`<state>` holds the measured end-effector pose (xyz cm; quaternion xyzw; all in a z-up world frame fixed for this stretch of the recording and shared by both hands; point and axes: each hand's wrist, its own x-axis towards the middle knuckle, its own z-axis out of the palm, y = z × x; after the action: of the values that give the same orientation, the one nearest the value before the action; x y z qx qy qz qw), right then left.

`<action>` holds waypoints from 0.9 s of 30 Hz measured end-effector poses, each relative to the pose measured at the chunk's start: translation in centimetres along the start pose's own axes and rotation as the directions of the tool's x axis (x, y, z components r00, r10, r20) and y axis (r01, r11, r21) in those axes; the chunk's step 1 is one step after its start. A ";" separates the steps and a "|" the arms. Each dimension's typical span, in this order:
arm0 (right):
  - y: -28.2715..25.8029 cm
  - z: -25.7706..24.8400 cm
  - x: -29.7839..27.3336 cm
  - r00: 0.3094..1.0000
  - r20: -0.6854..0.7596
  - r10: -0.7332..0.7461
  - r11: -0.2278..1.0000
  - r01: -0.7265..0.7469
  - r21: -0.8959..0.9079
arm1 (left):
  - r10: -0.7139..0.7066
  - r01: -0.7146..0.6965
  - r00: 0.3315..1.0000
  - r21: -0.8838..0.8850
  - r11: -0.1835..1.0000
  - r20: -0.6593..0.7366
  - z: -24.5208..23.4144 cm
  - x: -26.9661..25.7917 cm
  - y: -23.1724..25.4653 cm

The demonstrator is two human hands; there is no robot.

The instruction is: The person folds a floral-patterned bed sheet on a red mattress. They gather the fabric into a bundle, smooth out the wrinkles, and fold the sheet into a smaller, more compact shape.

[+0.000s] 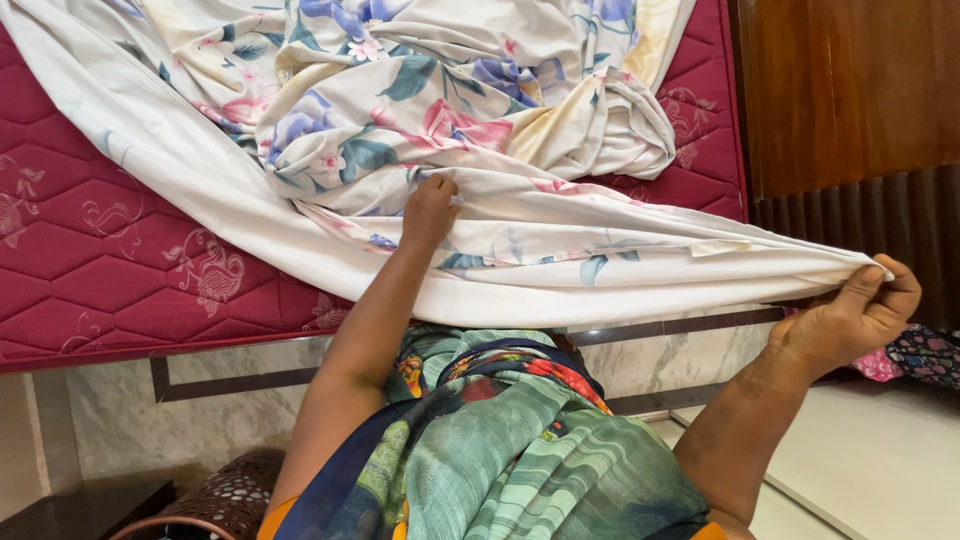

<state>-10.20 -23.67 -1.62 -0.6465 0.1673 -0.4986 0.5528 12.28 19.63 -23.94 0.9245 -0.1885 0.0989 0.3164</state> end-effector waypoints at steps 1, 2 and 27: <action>0.0 -0.1 0.0 1.000 -0.006 -0.008 1.000 0.008 0.006 | 0.047 -0.043 0.997 0.065 0.997 -0.066 0.4 0.1 0.1; 0.0 -0.3 0.2 1.000 -0.007 -0.012 1.000 0.012 0.005 | 0.097 -0.080 0.987 0.133 0.988 -0.129 0.7 0.2 0.1; 3.9 -0.2 2.4 0.998 -0.056 0.019 1.000 -0.020 -0.014 | 0.409 -0.431 0.902 0.366 0.825 0.139 -6.7 -3.1 -0.1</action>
<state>-7.99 -26.93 -4.02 -0.6346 0.1927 -0.5099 0.5479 9.07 24.78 -19.72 0.9065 -0.3723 0.1762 0.0925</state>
